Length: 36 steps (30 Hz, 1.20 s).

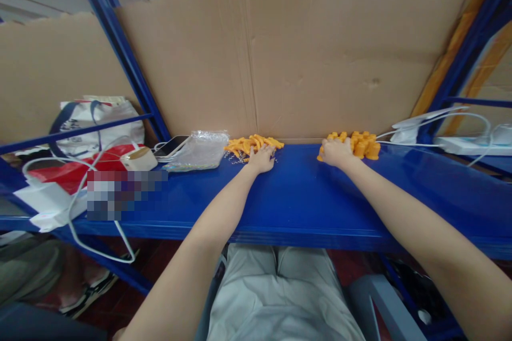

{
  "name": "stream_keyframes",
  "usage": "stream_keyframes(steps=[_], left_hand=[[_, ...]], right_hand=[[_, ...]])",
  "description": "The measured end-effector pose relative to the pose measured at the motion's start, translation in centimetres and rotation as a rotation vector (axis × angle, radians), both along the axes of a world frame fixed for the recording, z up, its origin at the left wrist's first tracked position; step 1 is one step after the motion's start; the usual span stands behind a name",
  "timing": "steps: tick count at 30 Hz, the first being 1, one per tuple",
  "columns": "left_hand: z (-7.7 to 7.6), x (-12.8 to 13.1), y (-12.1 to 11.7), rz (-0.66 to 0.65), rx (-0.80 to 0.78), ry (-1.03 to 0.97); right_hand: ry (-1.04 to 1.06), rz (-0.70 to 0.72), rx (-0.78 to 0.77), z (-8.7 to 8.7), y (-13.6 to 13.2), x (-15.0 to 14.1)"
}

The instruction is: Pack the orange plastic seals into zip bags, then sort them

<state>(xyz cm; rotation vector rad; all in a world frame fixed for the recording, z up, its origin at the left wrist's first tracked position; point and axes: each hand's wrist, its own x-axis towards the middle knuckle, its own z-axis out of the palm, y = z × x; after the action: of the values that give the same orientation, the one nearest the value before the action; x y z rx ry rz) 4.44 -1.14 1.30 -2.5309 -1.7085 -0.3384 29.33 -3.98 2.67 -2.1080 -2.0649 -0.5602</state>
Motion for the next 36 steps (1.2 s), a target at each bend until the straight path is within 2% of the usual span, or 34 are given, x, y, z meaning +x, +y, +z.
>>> stream_keyframes(steps=[7, 17, 21, 25, 28, 30, 33, 36], left_hand=[[-0.2, -0.7, 0.9, -0.048, -0.038, 0.014], [0.1, -0.3, 0.2, -0.097, -0.036, 0.007], [1.0, 0.6, -0.5, -0.127, -0.016, -0.01], [2.7, 1.2, -1.8, -0.134, 0.045, 0.004], [4.0, 0.1, -3.4, -0.06, 0.12, -0.004], [4.5, -1.7, -4.5, 0.061, 0.169, -0.013], [4.4, -5.8, -6.1, 0.297, 0.233, 0.007], [3.4, -10.7, -7.2, 0.546, 0.22, -0.03]], right_hand=[[-0.011, 0.022, 0.011, -0.3, 0.4, 0.2], [0.006, 0.027, -0.006, -0.2, 0.2, 0.0], [-0.01, 0.033, 0.007, -0.1, 0.0, -0.1], [-0.02, 0.037, -0.011, 0.1, -0.3, -0.3], [-0.025, 0.011, -0.042, 0.5, -0.7, -0.7], [-0.027, -0.001, -0.059, 0.8, -1.0, -1.0], [-0.024, -0.029, -0.095, 1.0, -1.2, -1.3], [-0.015, -0.055, -0.124, 1.0, -1.2, -1.4]])
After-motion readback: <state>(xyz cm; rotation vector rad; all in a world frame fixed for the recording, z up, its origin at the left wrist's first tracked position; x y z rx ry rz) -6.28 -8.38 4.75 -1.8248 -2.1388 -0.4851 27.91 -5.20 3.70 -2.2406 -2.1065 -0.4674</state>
